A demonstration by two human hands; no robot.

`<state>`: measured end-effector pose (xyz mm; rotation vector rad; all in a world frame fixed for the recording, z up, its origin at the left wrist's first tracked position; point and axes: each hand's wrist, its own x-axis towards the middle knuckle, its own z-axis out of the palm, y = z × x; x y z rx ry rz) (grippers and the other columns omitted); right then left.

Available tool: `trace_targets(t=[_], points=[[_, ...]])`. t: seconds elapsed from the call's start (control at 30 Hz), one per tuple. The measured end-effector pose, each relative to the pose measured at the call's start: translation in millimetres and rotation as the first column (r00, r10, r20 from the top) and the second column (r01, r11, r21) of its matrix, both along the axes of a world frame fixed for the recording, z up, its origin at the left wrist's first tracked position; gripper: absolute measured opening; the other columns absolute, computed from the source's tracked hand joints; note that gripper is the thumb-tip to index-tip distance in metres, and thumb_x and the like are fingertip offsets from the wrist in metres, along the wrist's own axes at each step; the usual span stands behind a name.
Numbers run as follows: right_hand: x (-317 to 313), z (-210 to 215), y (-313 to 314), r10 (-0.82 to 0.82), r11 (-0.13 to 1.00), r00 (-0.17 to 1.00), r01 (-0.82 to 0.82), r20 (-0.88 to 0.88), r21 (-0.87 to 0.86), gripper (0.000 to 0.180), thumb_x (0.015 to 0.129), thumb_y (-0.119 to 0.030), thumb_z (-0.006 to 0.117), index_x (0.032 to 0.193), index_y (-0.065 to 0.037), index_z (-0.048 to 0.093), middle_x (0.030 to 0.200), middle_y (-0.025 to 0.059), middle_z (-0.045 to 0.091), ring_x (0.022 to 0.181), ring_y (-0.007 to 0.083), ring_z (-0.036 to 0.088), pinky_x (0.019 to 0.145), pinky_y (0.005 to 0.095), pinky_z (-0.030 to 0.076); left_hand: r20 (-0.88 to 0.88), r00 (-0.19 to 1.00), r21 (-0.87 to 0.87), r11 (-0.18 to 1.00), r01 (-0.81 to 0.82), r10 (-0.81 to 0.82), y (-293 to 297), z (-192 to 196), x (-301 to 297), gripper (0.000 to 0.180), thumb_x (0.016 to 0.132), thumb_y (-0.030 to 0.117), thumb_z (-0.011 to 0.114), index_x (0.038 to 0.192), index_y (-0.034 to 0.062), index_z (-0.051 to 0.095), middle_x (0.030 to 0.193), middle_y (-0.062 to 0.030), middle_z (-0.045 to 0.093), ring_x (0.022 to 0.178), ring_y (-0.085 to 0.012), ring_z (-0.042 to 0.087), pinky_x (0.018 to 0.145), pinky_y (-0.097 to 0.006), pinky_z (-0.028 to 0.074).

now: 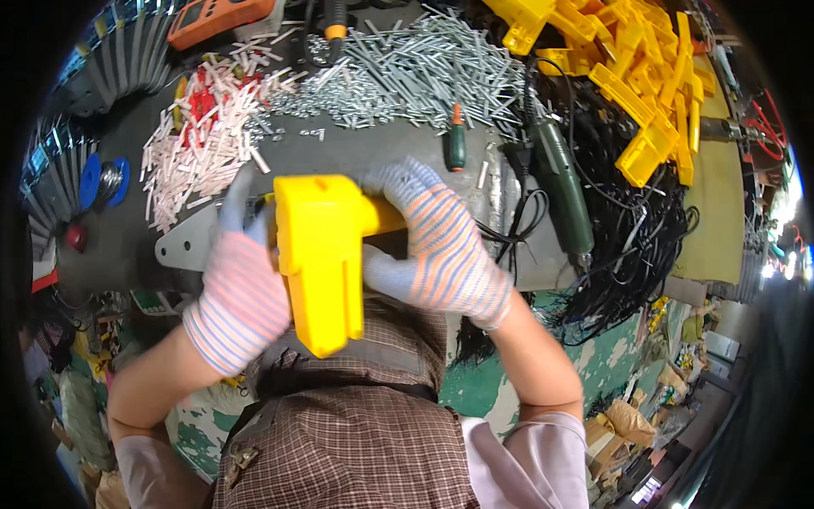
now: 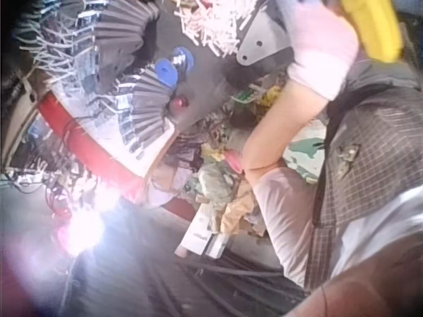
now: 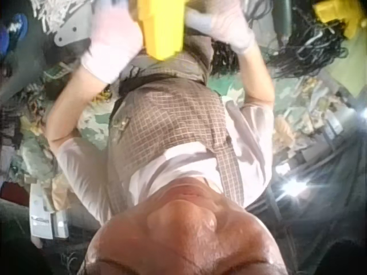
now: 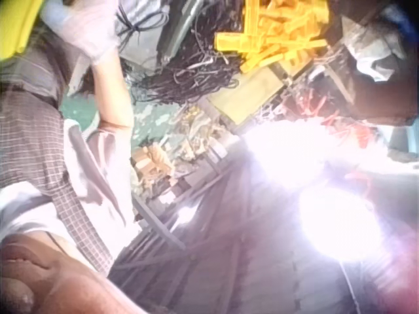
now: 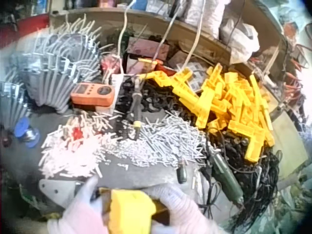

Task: The person assembles yellow plastic components with internal metal parts and wiring using a soldering iron and a pneumatic screwdriver.

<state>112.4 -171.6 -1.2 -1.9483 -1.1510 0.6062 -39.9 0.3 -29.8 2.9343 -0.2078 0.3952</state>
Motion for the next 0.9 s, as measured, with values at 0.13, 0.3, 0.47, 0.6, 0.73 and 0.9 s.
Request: trace_targets(t=[0.13,0.3,0.47,0.6,0.73,0.9], points=[[7,-10,7,0.108,0.987,0.983,-0.123,0.149,0.099,0.048,0.077,-0.017,0.074,0.119,0.001,0.062,0.109,0.0195,0.063,0.103,0.0382,0.061,0.092,0.0426,0.049,0.059,0.991,-0.096,0.987,0.129,-0.124,-3,0,-56,0.021,0.078,0.027,0.064,0.095,0.0162,0.07,0.099,-0.0011,0.067,0.111,-0.0222,0.061,0.111,-0.071,0.022],[2,-9,17,0.135,0.99,0.943,-0.12,0.304,-0.07,0.047,0.075,-0.014,0.076,0.12,-0.005,0.064,0.107,0.0161,0.063,0.1,0.0394,0.06,0.087,0.0444,0.05,0.129,0.99,-0.19,0.981,-0.033,0.059,10,-8,-57,0.041,0.072,0.037,0.072,0.11,0.0208,0.066,0.114,-0.0081,0.061,0.113,-0.0313,0.056,0.1,-0.065,0.036],[-2,-9,31,0.207,0.966,0.822,-0.084,0.53,-0.246,0.044,0.076,-0.02,0.068,0.116,-0.004,0.059,0.107,0.0149,0.061,0.102,0.0362,0.059,0.087,0.0449,0.048,0.095,0.996,-0.127,0.992,0.01,0.002,17,-18,-26,0.076,0.055,0.045,0.081,0.125,0.0249,0.061,0.127,-0.009,0.055,0.12,-0.034,0.052,0.102,-0.062,0.035],[-18,-27,40,0.191,0.954,0.583,0.08,0.79,-0.29,0.039,0.073,-0.024,0.068,0.105,-0.005,0.059,0.099,0.0134,0.061,0.098,0.0308,0.061,0.083,0.0428,0.049,0.029,0.999,0.083,0.996,-0.031,0.029,3,-21,-24,0.087,0.068,0.057,0.071,0.141,0.0177,0.048,0.144,-0.0156,0.043,0.141,-0.0374,0.033,0.116,-0.066,0.009],[-11,-38,42,0.168,0.975,0.531,0.035,0.83,-0.22,0.036,0.073,-0.024,0.068,0.103,-0.006,0.059,0.095,0.011,0.063,0.093,0.0303,0.063,0.08,0.0425,0.049,0.029,0.999,0.055,0.998,-0.041,0.04,-9,-22,-28,0.09,0.066,0.044,0.077,0.142,0.007,0.045,0.146,-0.0154,0.042,0.144,-0.0347,0.029,0.117,-0.065,0.008],[-11,-41,41,0.184,0.969,0.496,0.052,0.849,-0.24,0.039,0.072,-0.023,0.071,0.105,-0.006,0.059,0.094,0.0109,0.063,0.093,0.0304,0.063,0.08,0.0425,0.051,0.132,0.99,-0.049,0.998,0.051,-0.044,-5,-20,-25,0.072,0.071,0.039,0.075,0.13,0.0045,0.056,0.129,-0.0152,0.057,0.122,-0.0337,0.053,0.114,-0.057,0.03]])
